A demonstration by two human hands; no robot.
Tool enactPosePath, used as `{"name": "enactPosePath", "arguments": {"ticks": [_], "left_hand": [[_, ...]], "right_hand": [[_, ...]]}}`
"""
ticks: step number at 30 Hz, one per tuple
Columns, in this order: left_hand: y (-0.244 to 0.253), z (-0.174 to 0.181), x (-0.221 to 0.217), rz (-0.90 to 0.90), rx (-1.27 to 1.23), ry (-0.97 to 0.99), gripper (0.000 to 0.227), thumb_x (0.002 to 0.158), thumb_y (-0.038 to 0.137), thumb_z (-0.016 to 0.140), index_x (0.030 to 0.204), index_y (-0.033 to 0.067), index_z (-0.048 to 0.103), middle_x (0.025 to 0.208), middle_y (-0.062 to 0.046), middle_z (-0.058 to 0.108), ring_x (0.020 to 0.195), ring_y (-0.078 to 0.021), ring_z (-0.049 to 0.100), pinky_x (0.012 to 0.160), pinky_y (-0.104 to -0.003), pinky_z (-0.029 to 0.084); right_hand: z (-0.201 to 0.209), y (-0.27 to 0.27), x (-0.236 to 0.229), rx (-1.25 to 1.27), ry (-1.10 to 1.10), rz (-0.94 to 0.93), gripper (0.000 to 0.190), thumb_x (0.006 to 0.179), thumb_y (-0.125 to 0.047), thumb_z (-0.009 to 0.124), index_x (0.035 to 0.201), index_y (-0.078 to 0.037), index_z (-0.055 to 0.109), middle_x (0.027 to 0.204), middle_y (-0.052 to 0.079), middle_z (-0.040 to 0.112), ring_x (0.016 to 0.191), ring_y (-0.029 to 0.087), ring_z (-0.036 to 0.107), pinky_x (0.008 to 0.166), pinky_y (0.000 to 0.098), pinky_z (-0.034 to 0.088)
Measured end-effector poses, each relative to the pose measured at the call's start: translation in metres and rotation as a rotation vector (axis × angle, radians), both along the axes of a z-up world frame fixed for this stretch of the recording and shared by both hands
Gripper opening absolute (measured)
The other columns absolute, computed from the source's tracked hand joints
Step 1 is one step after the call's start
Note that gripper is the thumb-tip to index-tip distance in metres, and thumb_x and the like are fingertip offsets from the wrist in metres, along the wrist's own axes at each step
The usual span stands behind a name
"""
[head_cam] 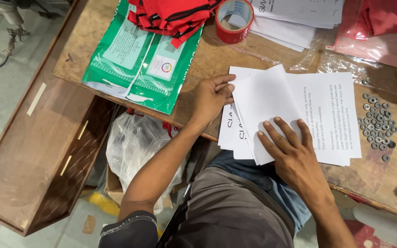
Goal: Folding and organizing assembly instruction sheets and small red fabric pouches on a workbench.
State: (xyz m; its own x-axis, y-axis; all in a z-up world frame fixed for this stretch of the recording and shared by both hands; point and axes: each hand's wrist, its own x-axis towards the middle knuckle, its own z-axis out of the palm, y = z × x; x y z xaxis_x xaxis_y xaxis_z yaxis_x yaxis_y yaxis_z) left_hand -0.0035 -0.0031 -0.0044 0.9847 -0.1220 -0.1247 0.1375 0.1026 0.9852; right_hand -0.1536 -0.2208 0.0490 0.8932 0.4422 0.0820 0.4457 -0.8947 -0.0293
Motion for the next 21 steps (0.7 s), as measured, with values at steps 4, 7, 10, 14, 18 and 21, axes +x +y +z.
{"name": "enactPosePath", "arguments": {"ticks": [4, 7, 10, 14, 18, 21], "left_hand": [[0.000, 0.001, -0.003, 0.002, 0.022, 0.001, 0.031, 0.095, 0.004, 0.067, 0.125, -0.0041, 0.069, 0.101, -0.015, 0.079, 0.081, -0.0128, 0.076, 0.071, -0.025, 0.066], [0.000, 0.008, -0.003, 0.004, 0.064, -0.021, 0.029, 0.095, 0.004, 0.068, 0.122, -0.0042, 0.070, 0.099, -0.014, 0.079, 0.081, -0.0124, 0.077, 0.071, -0.025, 0.067], [-0.001, 0.011, -0.004, 0.013, 0.119, -0.034, 0.028, 0.094, 0.005, 0.068, 0.121, -0.0038, 0.071, 0.097, -0.014, 0.079, 0.079, -0.0118, 0.077, 0.069, -0.024, 0.067], [-0.003, 0.018, -0.006, 0.046, 0.242, -0.098, 0.027, 0.092, 0.009, 0.070, 0.116, -0.0026, 0.073, 0.090, -0.012, 0.080, 0.069, -0.0114, 0.075, 0.062, -0.024, 0.063], [-0.006, 0.023, -0.009, 0.087, 0.407, -0.262, 0.023, 0.091, 0.010, 0.071, 0.109, -0.0016, 0.076, 0.079, -0.012, 0.079, 0.060, -0.0120, 0.073, 0.057, -0.027, 0.058], [-0.008, 0.028, -0.012, 0.077, 0.451, -0.307, 0.021, 0.091, 0.010, 0.070, 0.109, -0.0003, 0.076, 0.077, -0.011, 0.078, 0.056, -0.0132, 0.072, 0.055, -0.029, 0.057]], "right_hand": [[-0.005, 0.001, -0.002, -0.053, 0.021, -0.013, 0.073, 0.075, 0.010, 0.056, 0.139, -0.024, 0.058, 0.152, -0.002, 0.051, 0.147, 0.023, 0.038, 0.126, 0.0559, 0.020], [-0.004, 0.004, -0.001, -0.086, 0.023, -0.002, 0.074, 0.074, 0.009, 0.057, 0.140, -0.024, 0.057, 0.153, -0.002, 0.051, 0.146, 0.021, 0.038, 0.126, 0.0566, 0.020], [-0.002, 0.005, -0.002, -0.045, 0.031, 0.002, 0.072, 0.075, 0.008, 0.057, 0.140, -0.024, 0.056, 0.152, -0.001, 0.051, 0.146, 0.022, 0.038, 0.126, 0.0576, 0.019], [0.013, 0.001, 0.000, 0.023, 0.102, 0.089, 0.070, 0.077, -0.006, 0.057, 0.146, -0.017, 0.052, 0.154, 0.007, 0.046, 0.146, 0.025, 0.036, 0.124, 0.0570, 0.016], [0.051, -0.013, 0.017, 0.517, 0.408, 0.260, 0.076, 0.089, -0.039, 0.061, 0.151, 0.000, 0.041, 0.156, 0.020, 0.041, 0.148, 0.034, 0.030, 0.120, 0.0499, 0.019], [0.048, -0.007, 0.059, 0.390, 0.275, 0.064, 0.061, 0.103, -0.040, 0.047, 0.150, -0.002, 0.044, 0.160, 0.017, 0.042, 0.152, 0.032, 0.032, 0.125, 0.0466, 0.019]]}}
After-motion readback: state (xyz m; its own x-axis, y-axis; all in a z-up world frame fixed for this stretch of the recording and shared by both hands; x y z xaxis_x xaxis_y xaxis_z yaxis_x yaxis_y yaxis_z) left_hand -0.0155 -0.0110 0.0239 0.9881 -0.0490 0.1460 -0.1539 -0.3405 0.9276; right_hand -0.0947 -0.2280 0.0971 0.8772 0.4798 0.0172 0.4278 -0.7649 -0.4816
